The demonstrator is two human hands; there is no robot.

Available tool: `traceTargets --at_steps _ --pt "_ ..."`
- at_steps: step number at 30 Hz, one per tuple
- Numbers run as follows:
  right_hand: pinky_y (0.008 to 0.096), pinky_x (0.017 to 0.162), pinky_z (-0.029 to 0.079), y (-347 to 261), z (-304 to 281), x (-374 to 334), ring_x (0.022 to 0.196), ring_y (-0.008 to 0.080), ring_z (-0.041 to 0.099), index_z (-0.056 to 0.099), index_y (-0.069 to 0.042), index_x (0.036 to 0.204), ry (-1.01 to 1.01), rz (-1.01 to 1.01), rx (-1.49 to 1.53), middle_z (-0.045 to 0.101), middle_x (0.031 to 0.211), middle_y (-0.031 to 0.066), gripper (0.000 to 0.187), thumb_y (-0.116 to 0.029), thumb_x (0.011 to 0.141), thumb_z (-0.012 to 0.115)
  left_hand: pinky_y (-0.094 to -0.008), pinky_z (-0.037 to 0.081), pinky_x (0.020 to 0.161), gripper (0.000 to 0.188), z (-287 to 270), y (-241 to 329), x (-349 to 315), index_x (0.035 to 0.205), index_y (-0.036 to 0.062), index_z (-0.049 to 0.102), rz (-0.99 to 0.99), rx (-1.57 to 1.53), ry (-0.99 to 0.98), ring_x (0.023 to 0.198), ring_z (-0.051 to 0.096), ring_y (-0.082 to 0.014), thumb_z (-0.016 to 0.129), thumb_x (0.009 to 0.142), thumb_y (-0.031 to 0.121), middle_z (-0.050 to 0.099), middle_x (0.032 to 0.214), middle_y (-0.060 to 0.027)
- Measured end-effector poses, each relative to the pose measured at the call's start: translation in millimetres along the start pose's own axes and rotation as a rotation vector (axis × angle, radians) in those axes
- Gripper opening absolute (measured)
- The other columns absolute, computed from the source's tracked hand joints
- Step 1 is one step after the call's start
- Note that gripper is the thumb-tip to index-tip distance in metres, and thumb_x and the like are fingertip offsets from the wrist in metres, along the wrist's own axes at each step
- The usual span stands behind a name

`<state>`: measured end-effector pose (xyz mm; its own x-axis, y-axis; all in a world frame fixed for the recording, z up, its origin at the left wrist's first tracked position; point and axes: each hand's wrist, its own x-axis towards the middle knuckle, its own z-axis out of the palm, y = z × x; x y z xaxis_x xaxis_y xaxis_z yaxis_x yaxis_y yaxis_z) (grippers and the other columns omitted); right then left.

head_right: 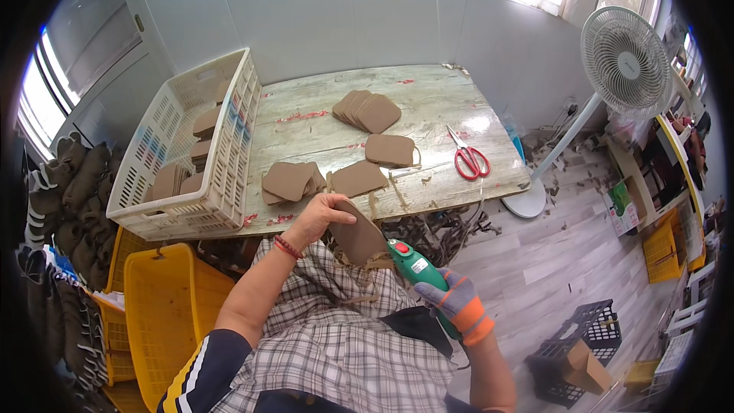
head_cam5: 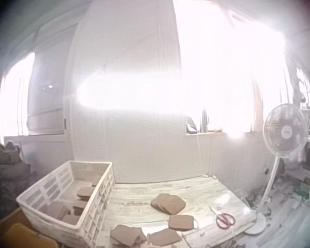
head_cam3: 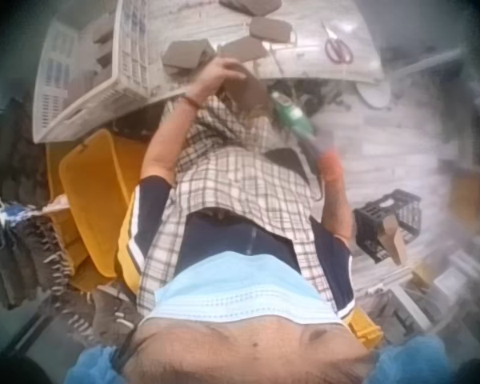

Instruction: The person uses a handheld rotary tool to smooth the edges of small brown cardboard pieces. They pick up each piece from a stack on the table, run the tool along the edges, and place the finished piece into a white plastic basket.

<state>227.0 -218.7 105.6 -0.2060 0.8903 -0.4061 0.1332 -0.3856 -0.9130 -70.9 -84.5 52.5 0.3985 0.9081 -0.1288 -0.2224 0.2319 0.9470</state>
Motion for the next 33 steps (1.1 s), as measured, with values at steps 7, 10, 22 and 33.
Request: traceTargets --at_steps 7,10,22,33 --pt "0.021 0.046 0.042 1 6 2 0.053 0.0063 0.051 0.059 0.002 0.104 0.008 0.007 -0.037 0.057 0.067 0.0009 0.044 -0.029 0.078 0.075 -0.0218 0.048 0.07 0.015 7 2 -3 0.085 0.0022 0.067 -0.064 0.141 -0.073 0.072 0.06 -0.0072 0.072 0.071 0.0 0.067 0.081 -0.001" --pt "0.0209 0.046 0.042 4 10 5 0.052 0.0061 0.051 0.059 0.002 0.104 -0.003 -0.017 -0.031 0.057 0.068 0.0008 0.043 -0.029 0.078 0.075 -0.0215 0.048 0.069 0.015 15 4 -6 0.084 0.0025 0.067 -0.098 0.161 -0.113 0.07 0.06 -0.0064 0.073 0.07 0.0 0.067 0.079 -0.0003" --pt "0.0211 0.047 0.042 1 18 12 0.052 0.0062 0.051 0.06 0.0 0.103 -0.001 -0.036 -0.058 0.058 0.069 0.0008 0.042 -0.029 0.077 0.076 -0.0213 0.046 0.069 0.022 25 4 -3 0.089 0.0026 0.066 -0.253 0.453 -0.288 0.071 0.057 -0.0053 0.076 0.068 0.003 0.065 0.075 0.003" --pt "0.0215 0.045 0.044 3 13 18 0.052 0.0077 0.053 0.057 0.001 0.103 0.143 -0.054 0.065 0.06 0.071 0.003 0.035 -0.02 0.08 0.073 -0.0287 0.051 0.078 0.021 -86 58 -26 0.106 0.0009 0.058 0.226 -0.034 0.518 0.086 0.061 -0.0135 0.056 0.084 0.001 0.064 0.097 -0.0069"
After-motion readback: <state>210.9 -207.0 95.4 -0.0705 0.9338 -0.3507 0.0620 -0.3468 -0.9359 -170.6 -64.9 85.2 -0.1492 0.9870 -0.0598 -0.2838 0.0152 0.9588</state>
